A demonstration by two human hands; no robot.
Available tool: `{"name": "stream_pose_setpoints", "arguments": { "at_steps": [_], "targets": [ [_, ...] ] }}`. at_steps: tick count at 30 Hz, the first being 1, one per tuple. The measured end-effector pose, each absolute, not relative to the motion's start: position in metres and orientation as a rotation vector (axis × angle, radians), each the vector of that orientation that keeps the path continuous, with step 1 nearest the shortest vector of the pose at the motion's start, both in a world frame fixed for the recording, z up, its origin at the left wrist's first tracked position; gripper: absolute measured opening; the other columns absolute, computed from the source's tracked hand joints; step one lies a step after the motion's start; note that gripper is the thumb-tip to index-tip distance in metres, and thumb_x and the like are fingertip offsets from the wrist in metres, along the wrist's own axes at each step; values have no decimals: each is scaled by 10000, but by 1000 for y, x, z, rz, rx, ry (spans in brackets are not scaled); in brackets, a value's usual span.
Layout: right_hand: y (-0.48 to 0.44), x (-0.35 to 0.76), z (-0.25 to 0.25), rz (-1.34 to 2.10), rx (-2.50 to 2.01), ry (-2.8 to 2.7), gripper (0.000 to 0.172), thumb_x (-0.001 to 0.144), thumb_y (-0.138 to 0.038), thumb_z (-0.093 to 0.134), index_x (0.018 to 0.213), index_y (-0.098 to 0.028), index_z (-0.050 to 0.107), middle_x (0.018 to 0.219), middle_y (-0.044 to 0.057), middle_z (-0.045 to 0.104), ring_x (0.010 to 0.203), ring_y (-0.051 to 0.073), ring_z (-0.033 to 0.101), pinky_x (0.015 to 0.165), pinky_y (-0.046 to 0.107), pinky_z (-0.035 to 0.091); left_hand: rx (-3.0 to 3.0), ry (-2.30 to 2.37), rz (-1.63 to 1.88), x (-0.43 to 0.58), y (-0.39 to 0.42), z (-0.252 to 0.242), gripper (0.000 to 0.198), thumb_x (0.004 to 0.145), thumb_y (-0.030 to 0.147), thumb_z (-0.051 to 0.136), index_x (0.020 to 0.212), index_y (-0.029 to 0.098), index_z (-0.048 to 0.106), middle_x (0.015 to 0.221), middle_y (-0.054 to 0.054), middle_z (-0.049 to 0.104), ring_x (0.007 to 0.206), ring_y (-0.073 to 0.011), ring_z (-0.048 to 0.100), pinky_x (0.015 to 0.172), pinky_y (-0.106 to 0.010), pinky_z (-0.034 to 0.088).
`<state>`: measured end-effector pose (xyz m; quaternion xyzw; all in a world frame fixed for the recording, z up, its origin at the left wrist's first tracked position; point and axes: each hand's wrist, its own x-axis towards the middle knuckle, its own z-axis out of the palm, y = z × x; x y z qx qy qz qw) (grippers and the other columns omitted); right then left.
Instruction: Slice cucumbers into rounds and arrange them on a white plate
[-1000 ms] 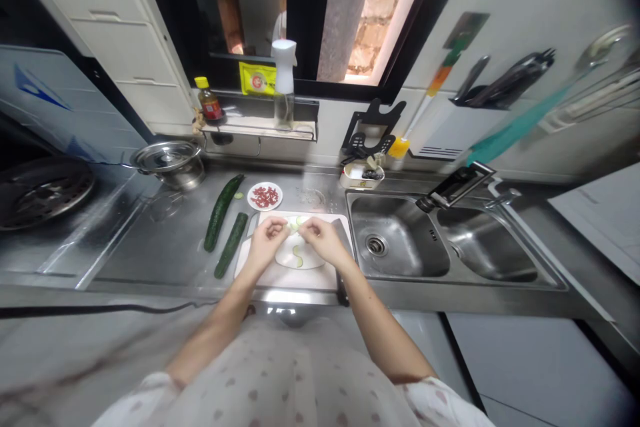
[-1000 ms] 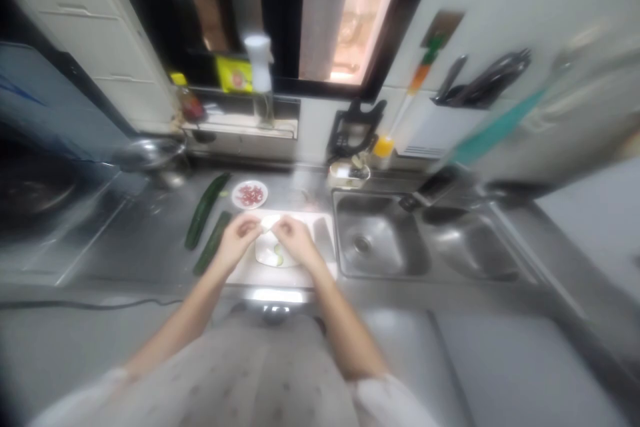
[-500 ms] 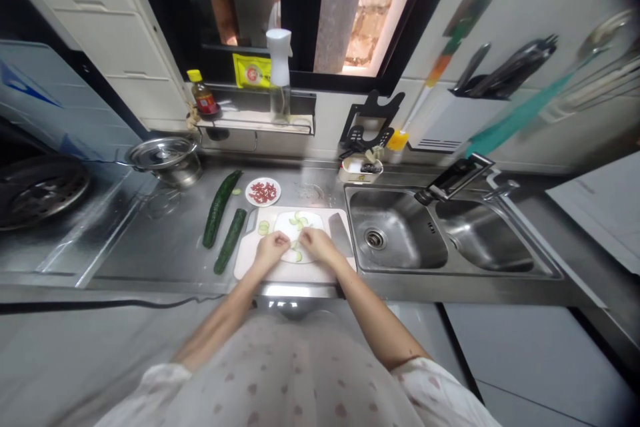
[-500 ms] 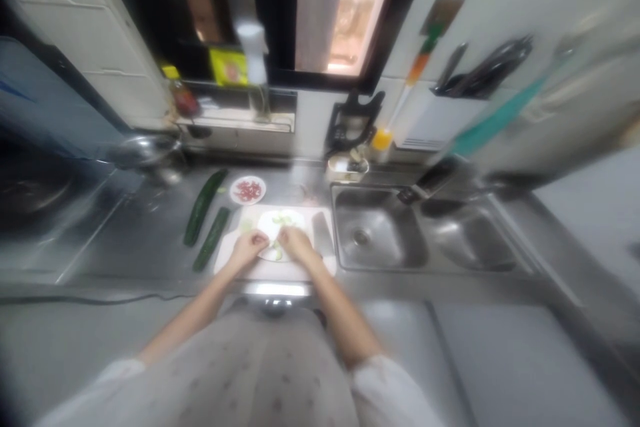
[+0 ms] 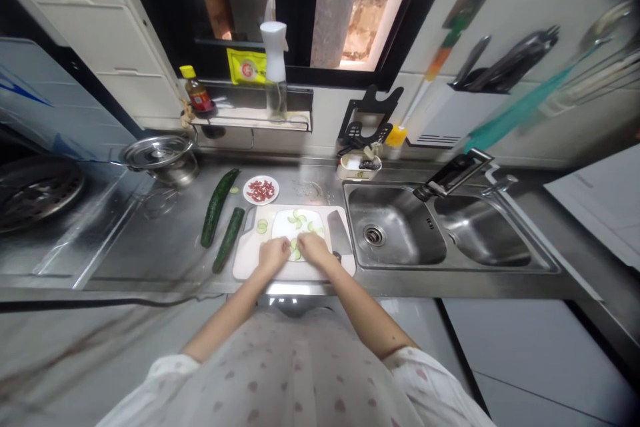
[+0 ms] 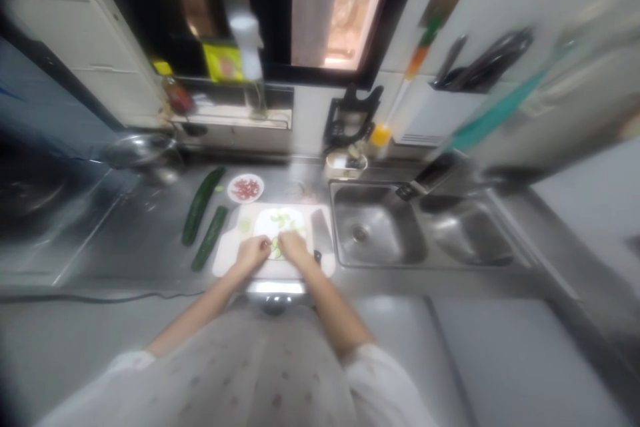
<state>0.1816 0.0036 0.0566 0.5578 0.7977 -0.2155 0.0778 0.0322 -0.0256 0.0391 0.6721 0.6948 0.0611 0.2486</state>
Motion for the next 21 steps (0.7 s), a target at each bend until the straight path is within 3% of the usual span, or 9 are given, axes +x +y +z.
{"name": "stream_pose_setpoints", "arguments": {
  "at_steps": [8, 21],
  "targets": [
    [3, 179, 53, -537, 1640, 2430, 259, 951, -221, 396, 1007, -152, 639, 1006, 123, 671, 922, 199, 600, 738, 261, 392, 2057, 1850, 150, 31, -31, 37, 264, 845, 215, 494, 1035, 223, 677, 1051, -77, 624, 1040, -234, 521, 901, -350, 369],
    [4, 182, 46, -500, 1606, 2491, 218, 940, -203, 427, 991, -148, 631, 1004, 115, 661, 930, 194, 574, 768, 255, 385, 2304, 1648, 79, 28, -40, 33, 329, 851, 134, 464, 1048, 256, 697, 991, -81, 587, 974, -225, 496, 855, -357, 357]
  ]
}}
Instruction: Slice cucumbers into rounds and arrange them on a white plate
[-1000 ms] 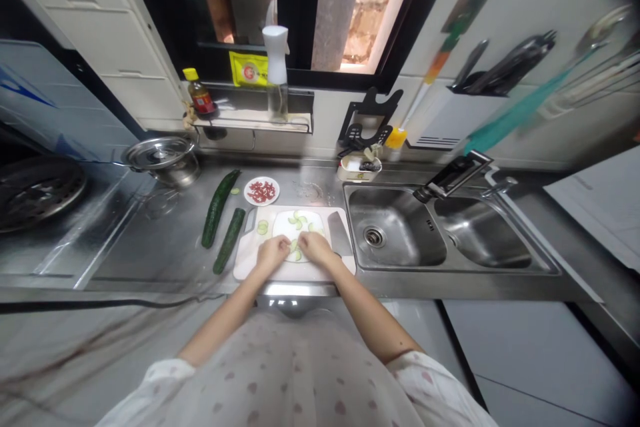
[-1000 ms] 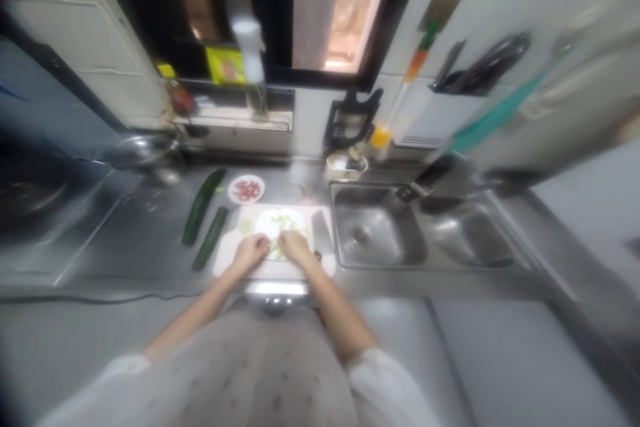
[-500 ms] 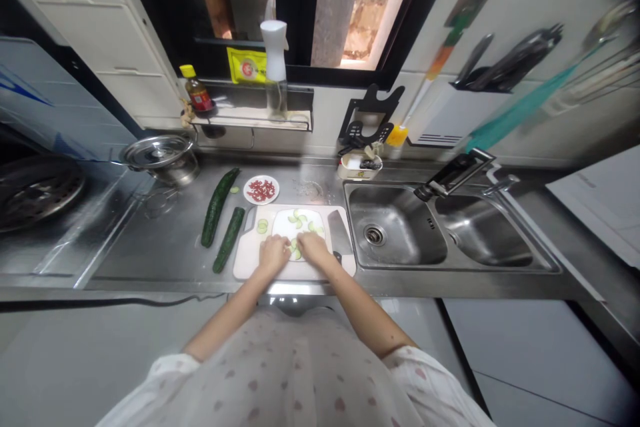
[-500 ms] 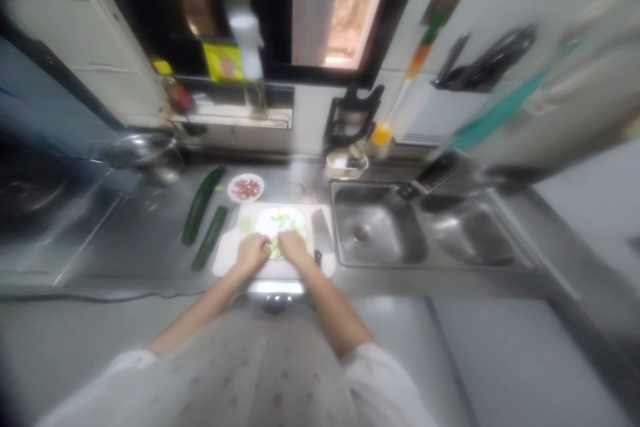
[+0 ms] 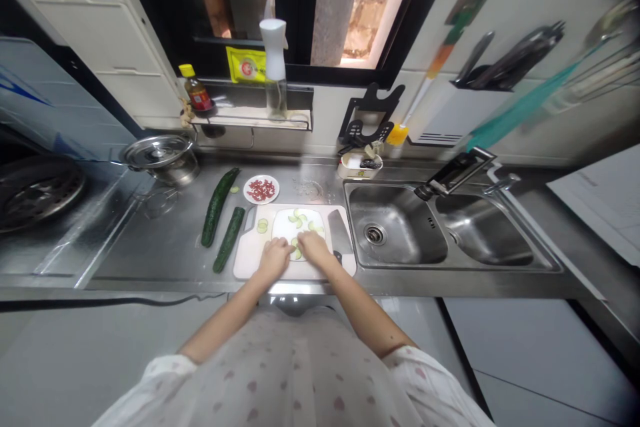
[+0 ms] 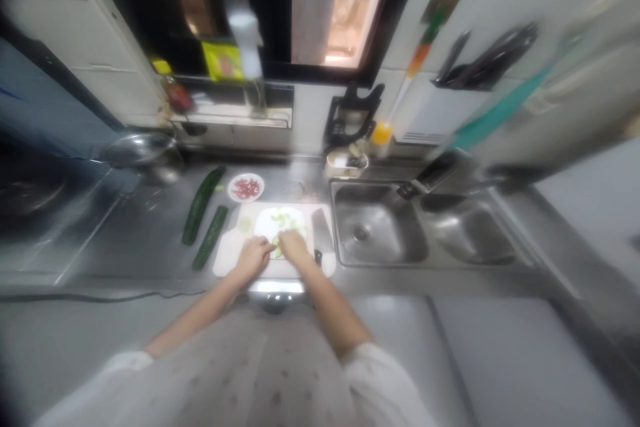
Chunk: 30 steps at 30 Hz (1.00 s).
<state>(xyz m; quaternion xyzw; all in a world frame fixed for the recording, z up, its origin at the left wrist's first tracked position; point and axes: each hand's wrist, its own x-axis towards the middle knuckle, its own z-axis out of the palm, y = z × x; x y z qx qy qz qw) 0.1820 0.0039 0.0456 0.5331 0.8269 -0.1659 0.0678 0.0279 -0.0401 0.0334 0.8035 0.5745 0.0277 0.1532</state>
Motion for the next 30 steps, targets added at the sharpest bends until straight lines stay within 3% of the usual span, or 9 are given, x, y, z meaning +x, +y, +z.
{"name": "stream_pose_setpoints", "arguments": {
  "at_steps": [11, 30],
  "targets": [
    [-7, 191, 55, -567, 1736, 2405, 230, 951, -243, 428, 1062, -163, 613, 1122, 123, 610, 1040, 204, 512, 820, 275, 381, 2276, 1619, 13, 30, -39, 43, 302, 871, 153, 460, 1035, 236, 699, 1009, -101, 596, 1007, -242, 496, 880, -377, 334],
    [-18, 188, 51, -463, 1710, 2368, 263, 960, -185, 379, 1058, -157, 621, 1098, 132, 619, 1028, 221, 529, 801, 288, 393, 2381, 1606, -15, 35, -44, 51, 295, 902, 155, 424, 1020, 208, 689, 990, -110, 592, 990, -240, 502, 865, -385, 333]
  ]
}}
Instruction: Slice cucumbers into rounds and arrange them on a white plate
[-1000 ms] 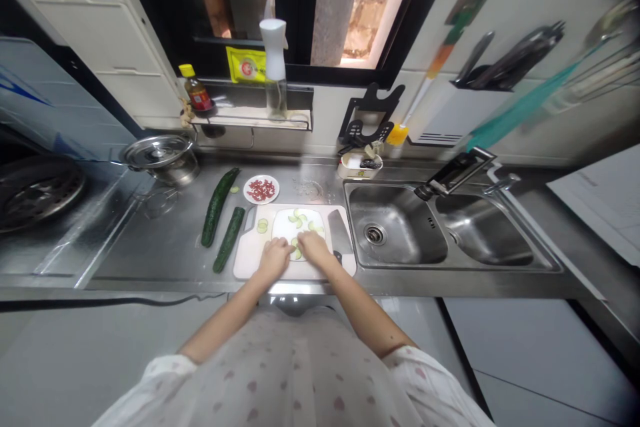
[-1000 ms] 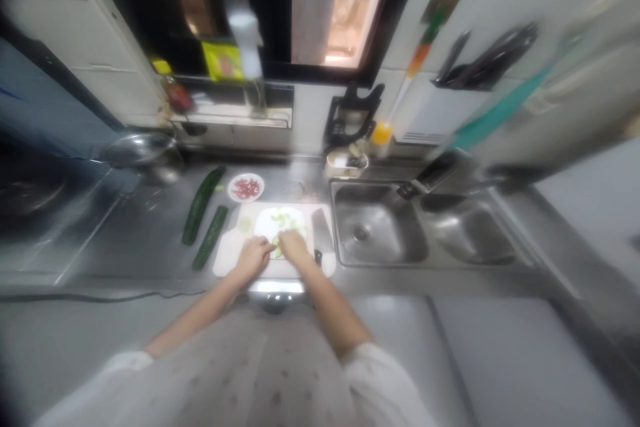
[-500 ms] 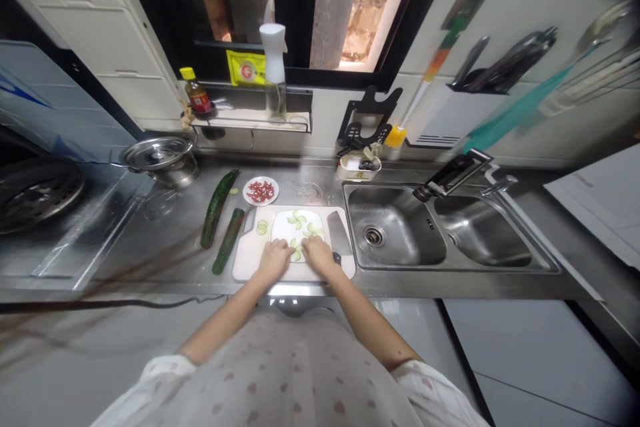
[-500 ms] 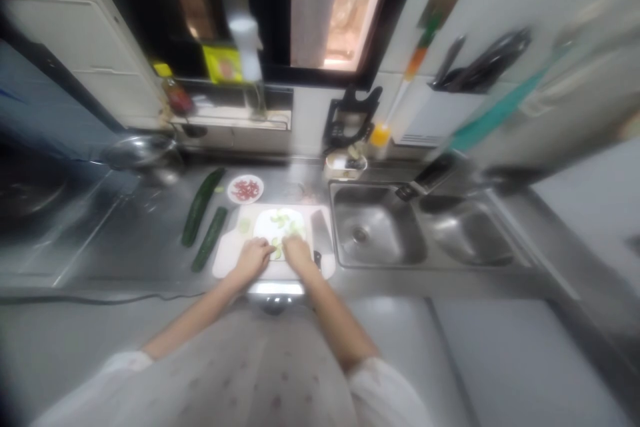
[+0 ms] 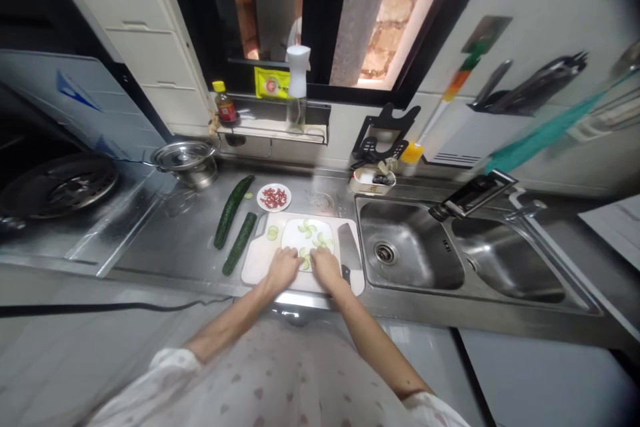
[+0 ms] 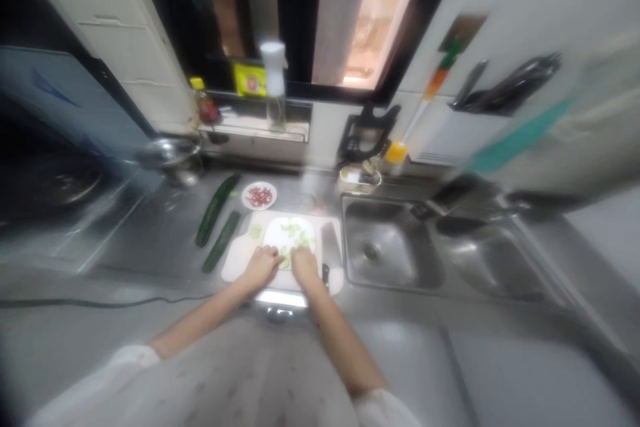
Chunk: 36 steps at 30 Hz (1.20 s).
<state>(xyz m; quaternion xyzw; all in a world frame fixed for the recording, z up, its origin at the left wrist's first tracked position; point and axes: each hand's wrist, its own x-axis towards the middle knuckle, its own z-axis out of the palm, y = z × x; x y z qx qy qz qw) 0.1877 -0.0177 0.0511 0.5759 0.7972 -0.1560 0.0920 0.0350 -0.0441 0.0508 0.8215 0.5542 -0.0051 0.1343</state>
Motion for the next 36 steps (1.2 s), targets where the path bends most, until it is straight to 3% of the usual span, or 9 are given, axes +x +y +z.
{"name": "stream_pose_setpoints", "arguments": {
  "at_steps": [24, 26, 31, 36],
  "targets": [
    [-20, 179, 57, -455, 1721, 2364, 272, 958, -232, 393, 1017, -167, 651, 1074, 127, 623, 996, 226, 539, 788, 290, 379, 2323, 1626, -23, 35, -40, 55, 315, 886, 144, 428, 1011, 215, 708, 979, -116, 622, 1001, -246, 525, 892, -408, 335],
    [-21, 180, 59, -467, 1750, 2372, 266, 951, -225, 399, 1045, -158, 639, 1082, 127, 630, 1018, 228, 536, 809, 288, 378, 2290, 1629, 7, 35, -38, 56, 305, 866, 146, 452, 1008, 211, 714, 963, -115, 638, 998, -250, 542, 903, -409, 340],
    [-28, 188, 60, -541, 1940, 2461, 394, 936, -230, 412, 1306, -137, 514, 1246, 121, 595, 1117, 219, 515, 902, 271, 359, 2005, 1864, 331, 13, -29, 48, 368, 886, 236, 456, 1207, 243, 635, 1063, -76, 678, 1023, -218, 576, 915, -340, 378],
    [-41, 198, 59, -626, 2107, 2474, 389, 949, -256, 382, 1272, -135, 562, 1164, 118, 641, 1081, 202, 551, 909, 250, 372, 1626, 2200, 419, -26, -14, 33, 361, 880, 272, 476, 1201, 187, 619, 1075, -94, 678, 987, -206, 613, 820, -272, 425]
  ]
}}
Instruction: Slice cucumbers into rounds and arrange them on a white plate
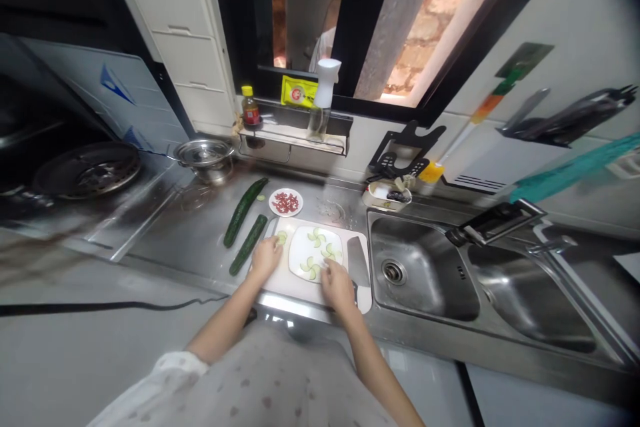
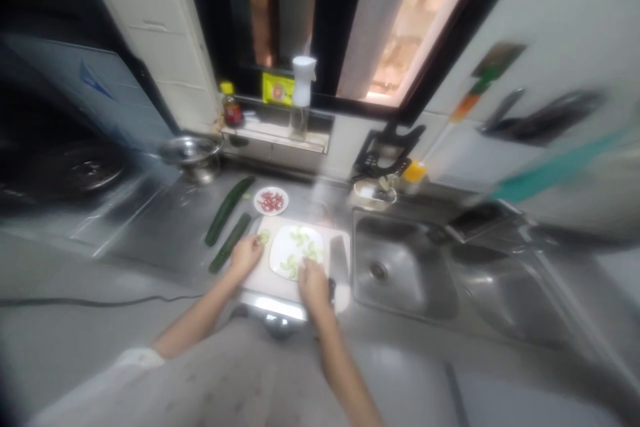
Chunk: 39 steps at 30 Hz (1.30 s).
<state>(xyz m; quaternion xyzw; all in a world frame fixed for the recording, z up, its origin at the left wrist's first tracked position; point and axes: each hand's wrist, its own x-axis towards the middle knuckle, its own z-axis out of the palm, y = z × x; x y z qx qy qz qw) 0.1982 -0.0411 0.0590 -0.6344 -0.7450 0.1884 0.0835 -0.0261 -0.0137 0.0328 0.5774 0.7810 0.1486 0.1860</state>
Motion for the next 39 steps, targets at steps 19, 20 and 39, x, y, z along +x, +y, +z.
{"name": "stream_pose_setpoints", "arguments": {
  "at_steps": [19, 20, 39],
  "targets": [
    [-50, 195, 60, 538, -1698, -2204, 319, 943, -253, 380, 1073, -153, 654, 997, 96, 677, 956, 206, 581, 849, 276, 401, 1300, 2197, 714, -36, 8, 14, 169, 799, 207, 575, 925, 201, 687, 886, -69, 696, 869, -208, 621, 754, -277, 413],
    [-49, 194, 61, 539, -1686, -2199, 313, 941, -247, 383, 1060, -155, 657, 986, 95, 676, 953, 207, 580, 850, 278, 402, 1253, 2168, 782, -36, 9, 14, 153, 778, 217, 599, 902, 198, 688, 855, -62, 697, 843, -204, 623, 745, -276, 417],
    [-8, 160, 125, 651, -1233, -1910, 188, 879, -304, 549, 999, -207, 656, 972, 62, 657, 960, 202, 559, 890, 338, 415, 1242, 1344, 1225, -17, -12, 112, 160, 676, 270, 709, 779, 149, 702, 778, -38, 681, 725, -147, 616, 732, -265, 476]
  ]
}}
